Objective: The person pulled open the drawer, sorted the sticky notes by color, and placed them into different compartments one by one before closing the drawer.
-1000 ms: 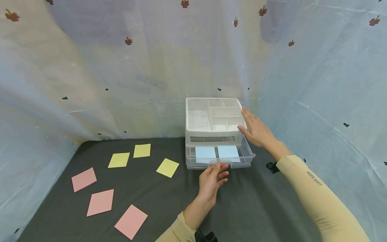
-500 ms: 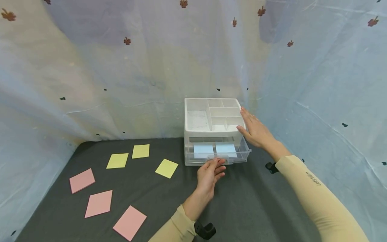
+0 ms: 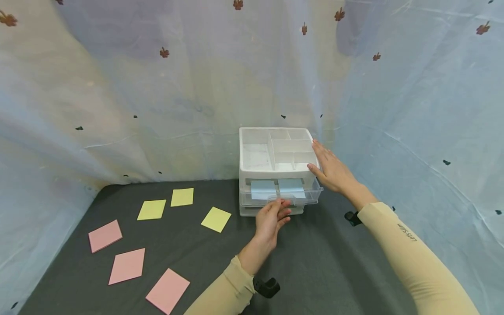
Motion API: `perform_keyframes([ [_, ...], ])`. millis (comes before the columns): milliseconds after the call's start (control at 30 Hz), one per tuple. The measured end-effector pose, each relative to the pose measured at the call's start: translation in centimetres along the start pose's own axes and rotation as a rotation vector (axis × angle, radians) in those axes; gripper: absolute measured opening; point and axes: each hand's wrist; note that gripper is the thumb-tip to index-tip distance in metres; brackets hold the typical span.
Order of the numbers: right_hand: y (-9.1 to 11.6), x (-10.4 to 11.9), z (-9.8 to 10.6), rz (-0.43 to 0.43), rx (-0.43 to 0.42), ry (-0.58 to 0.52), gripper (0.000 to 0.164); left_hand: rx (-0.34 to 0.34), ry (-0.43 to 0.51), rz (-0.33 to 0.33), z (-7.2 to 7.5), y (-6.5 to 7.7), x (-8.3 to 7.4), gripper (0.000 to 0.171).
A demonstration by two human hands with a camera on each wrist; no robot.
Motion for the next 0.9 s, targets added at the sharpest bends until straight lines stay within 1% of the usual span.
perform_keyframes([
  [200, 0.0, -0.1, -0.1, -0.001, -0.009, 0.006, 0.076, -0.004, 0.007, 0.007, -0.1, -0.8, -0.2, 0.033],
  [467, 0.0, -0.1, -0.1, 0.012, -0.025, -0.002, 0.077, -0.038, 0.009, 0.009, -0.1, -2.0, -0.4, 0.029],
  [700, 0.0, -0.2, -0.2, 0.004, -0.018, 0.002, 0.077, -0.040, -0.014, 0.015, 0.0, -2.9, -0.9, 0.031],
  [900, -0.1, -0.2, -0.2, -0.005, -0.006, -0.008, 0.077, -0.043, -0.014, 0.019, 0.2, -3.7, -1.2, 0.029],
])
Point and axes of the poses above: each hand's wrist, its own y-axis away from the middle knuckle, its own z-axis out of the back of the hand, x = y × z, and after that the axes turned 9 degrees about x, right-handed
